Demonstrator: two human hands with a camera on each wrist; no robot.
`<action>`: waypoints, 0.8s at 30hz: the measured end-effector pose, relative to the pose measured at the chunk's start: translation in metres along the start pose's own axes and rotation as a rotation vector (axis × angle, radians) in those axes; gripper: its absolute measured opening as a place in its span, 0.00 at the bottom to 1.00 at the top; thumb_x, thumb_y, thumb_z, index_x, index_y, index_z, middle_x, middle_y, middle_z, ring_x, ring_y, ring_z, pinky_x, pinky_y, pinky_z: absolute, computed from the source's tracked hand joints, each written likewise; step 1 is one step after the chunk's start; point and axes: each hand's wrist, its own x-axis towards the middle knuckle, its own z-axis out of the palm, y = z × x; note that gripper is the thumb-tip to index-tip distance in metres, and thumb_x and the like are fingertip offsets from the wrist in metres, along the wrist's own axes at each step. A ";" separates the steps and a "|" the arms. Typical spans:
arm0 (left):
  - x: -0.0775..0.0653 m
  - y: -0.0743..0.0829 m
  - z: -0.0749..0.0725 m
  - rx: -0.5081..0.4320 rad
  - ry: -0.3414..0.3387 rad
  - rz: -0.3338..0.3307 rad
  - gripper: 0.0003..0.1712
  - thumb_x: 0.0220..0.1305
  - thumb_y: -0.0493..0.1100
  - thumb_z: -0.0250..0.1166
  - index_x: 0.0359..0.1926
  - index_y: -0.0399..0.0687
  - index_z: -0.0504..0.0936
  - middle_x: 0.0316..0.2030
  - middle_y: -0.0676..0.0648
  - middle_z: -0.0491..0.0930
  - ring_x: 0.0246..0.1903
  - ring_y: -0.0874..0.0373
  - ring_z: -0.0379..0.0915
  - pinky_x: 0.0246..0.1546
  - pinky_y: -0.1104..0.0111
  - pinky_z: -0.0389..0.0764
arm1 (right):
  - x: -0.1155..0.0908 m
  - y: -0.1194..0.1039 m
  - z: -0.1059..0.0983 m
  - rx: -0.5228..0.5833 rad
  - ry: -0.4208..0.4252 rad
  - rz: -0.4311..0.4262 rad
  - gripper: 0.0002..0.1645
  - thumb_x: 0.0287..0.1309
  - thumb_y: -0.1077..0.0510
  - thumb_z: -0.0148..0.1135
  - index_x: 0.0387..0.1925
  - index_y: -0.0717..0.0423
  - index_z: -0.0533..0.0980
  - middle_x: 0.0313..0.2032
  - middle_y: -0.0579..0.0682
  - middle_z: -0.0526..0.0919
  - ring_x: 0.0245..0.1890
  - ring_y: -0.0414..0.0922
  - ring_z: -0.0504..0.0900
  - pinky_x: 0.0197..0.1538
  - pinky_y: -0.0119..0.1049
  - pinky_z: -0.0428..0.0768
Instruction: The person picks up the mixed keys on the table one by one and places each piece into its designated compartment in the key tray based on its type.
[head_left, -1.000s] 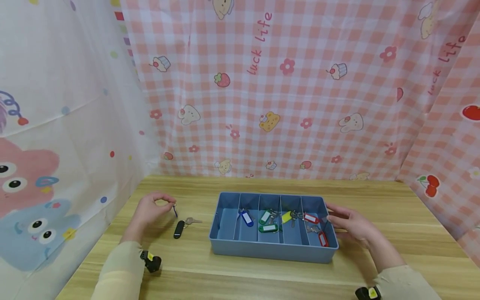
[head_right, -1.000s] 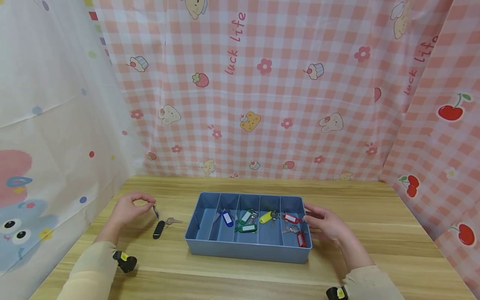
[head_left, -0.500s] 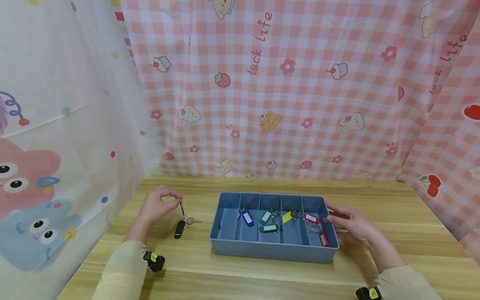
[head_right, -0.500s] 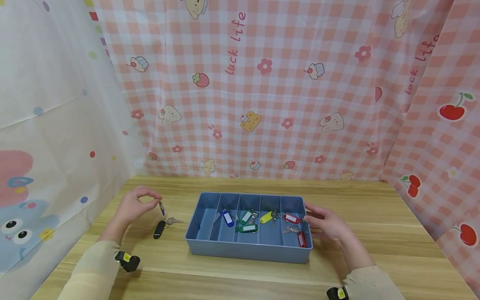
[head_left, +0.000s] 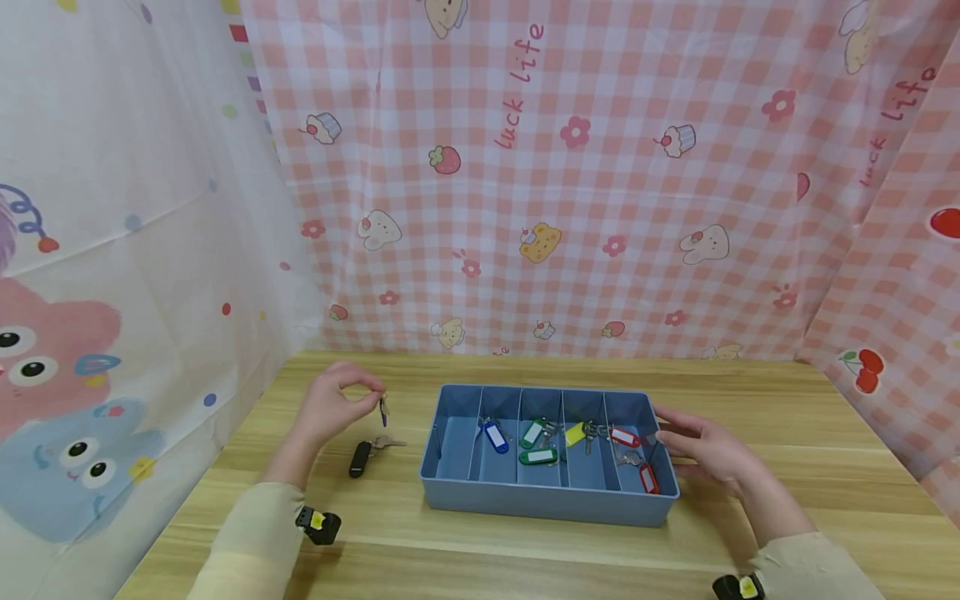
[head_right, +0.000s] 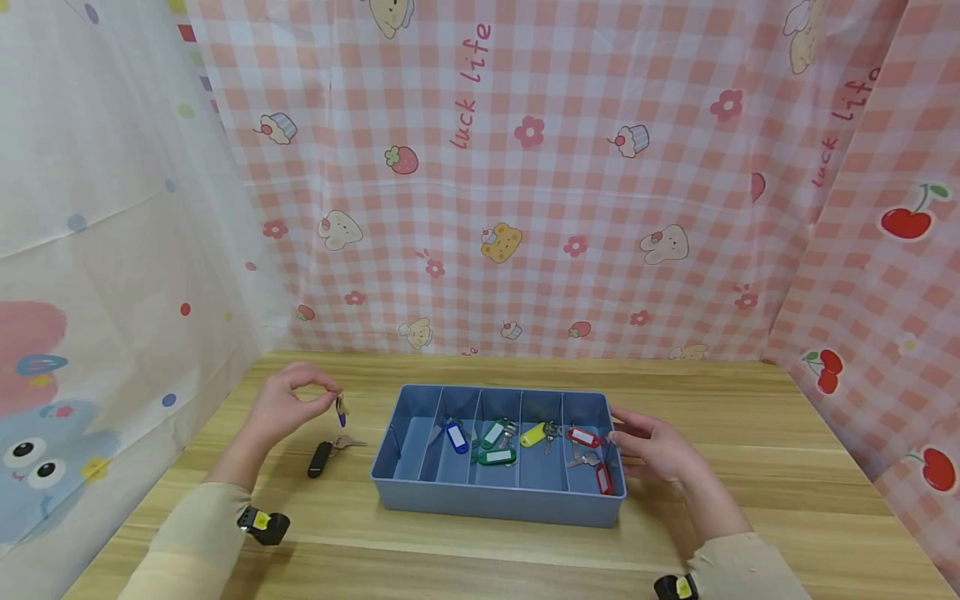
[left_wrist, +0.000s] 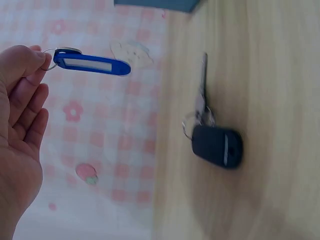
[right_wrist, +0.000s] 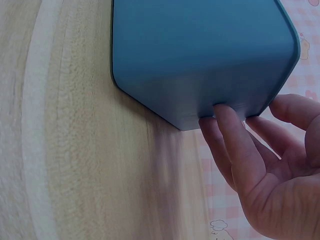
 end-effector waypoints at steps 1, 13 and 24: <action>0.001 0.003 0.001 -0.004 -0.001 0.008 0.07 0.55 0.32 0.72 0.33 0.48 0.89 0.36 0.49 0.84 0.43 0.49 0.76 0.48 0.49 0.75 | 0.000 0.000 0.000 -0.007 0.007 0.006 0.40 0.72 0.58 0.55 0.75 0.68 0.49 0.67 0.75 0.61 0.54 0.52 0.79 0.52 0.48 0.80; 0.010 0.029 0.009 -0.009 0.002 0.209 0.09 0.51 0.30 0.73 0.30 0.49 0.89 0.31 0.53 0.85 0.40 0.54 0.77 0.47 0.55 0.76 | 0.000 0.000 0.000 -0.026 0.034 0.037 0.40 0.71 0.58 0.57 0.74 0.66 0.51 0.66 0.74 0.63 0.52 0.51 0.80 0.51 0.49 0.81; 0.016 0.052 0.018 -0.080 0.005 0.361 0.09 0.50 0.30 0.73 0.30 0.48 0.89 0.30 0.54 0.85 0.39 0.55 0.76 0.44 0.60 0.76 | 0.001 0.000 -0.001 -0.012 0.021 0.032 0.40 0.71 0.58 0.57 0.74 0.67 0.50 0.66 0.75 0.62 0.52 0.51 0.80 0.52 0.49 0.80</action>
